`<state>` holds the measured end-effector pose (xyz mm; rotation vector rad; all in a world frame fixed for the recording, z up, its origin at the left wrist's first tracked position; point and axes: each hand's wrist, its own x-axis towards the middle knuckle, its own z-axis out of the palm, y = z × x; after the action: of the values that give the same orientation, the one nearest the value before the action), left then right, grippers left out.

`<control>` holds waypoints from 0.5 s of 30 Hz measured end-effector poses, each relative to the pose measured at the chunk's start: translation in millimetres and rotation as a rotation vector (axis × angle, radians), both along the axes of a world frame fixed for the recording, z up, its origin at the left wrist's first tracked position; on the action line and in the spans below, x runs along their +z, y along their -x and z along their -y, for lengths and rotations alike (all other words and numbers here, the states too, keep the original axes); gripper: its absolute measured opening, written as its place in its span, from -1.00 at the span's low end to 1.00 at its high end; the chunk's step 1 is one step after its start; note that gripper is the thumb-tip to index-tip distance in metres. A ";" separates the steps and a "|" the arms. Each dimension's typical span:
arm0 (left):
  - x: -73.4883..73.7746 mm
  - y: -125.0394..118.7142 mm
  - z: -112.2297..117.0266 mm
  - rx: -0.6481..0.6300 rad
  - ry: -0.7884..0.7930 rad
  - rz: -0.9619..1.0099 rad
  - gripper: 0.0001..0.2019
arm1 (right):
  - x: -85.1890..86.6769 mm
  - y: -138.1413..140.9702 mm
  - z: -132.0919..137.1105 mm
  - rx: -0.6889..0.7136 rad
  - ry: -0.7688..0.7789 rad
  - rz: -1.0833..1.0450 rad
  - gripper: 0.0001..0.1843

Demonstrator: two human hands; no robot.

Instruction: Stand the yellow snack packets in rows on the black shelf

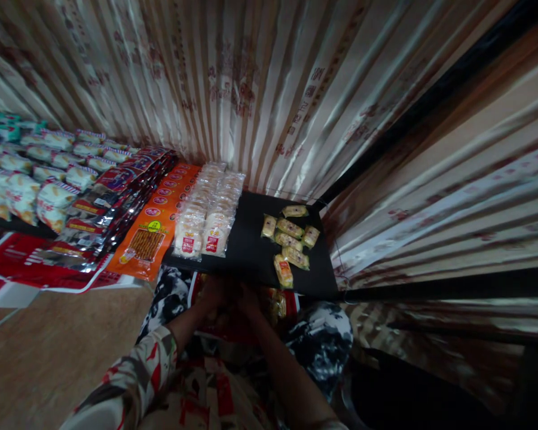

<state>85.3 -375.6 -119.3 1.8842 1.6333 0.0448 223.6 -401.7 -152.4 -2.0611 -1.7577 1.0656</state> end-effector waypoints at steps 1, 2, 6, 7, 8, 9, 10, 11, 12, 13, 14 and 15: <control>-0.4 -0.2 0.1 0.000 0.006 -0.010 -0.67 | -0.2 -0.5 0.0 0.000 -0.006 0.009 -0.61; -0.6 -0.3 0.4 0.000 0.012 -0.020 -0.67 | 0.2 -0.8 0.0 -0.004 -0.012 0.022 -0.62; 1.0 2.7 5.7 -0.006 -0.015 -0.026 -0.66 | 8.3 -0.1 -0.2 -0.046 -0.051 0.052 -0.70; 2.2 4.4 8.0 -0.012 -0.035 -0.019 -0.65 | 11.5 0.5 -0.1 -0.050 -0.065 0.043 -0.71; 3.9 6.5 10.7 -0.019 -0.062 -0.009 -0.63 | 15.1 1.1 0.3 -0.051 -0.081 0.027 -0.72; 6.0 8.9 13.4 -0.025 -0.092 0.003 -0.63 | 18.9 1.8 0.8 -0.050 -0.098 0.006 -0.73; 8.5 11.6 16.3 -0.032 -0.128 0.022 -0.63 | 23.0 2.6 1.7 -0.047 -0.115 -0.017 -0.73; 11.5 14.5 18.9 -0.040 -0.166 0.048 -0.63 | 27.4 3.5 2.8 -0.042 -0.132 -0.041 -0.72; 14.9 17.5 21.4 -0.054 -0.206 0.081 -0.64 | 32.1 4.6 4.3 -0.034 -0.148 -0.067 -0.71; 18.5 20.6 23.6 -0.072 -0.243 0.118 -0.65 | 37.2 5.9 6.2 -0.024 -0.159 -0.093 -0.69; 22.3 23.6 25.5 -0.088 -0.275 0.154 -0.66 | 42.8 7.2 8.5 -0.015 -0.163 -0.119 -0.67; 26.2 26.5 27.2 -0.101 -0.298 0.184 -0.67 | 49.0 8.5 11.2 -0.014 -0.163 -0.145 -0.65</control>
<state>58.8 -402.8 -93.0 2.1111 1.4674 0.4279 215.1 -412.9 -103.4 -1.8487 -1.6963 1.0048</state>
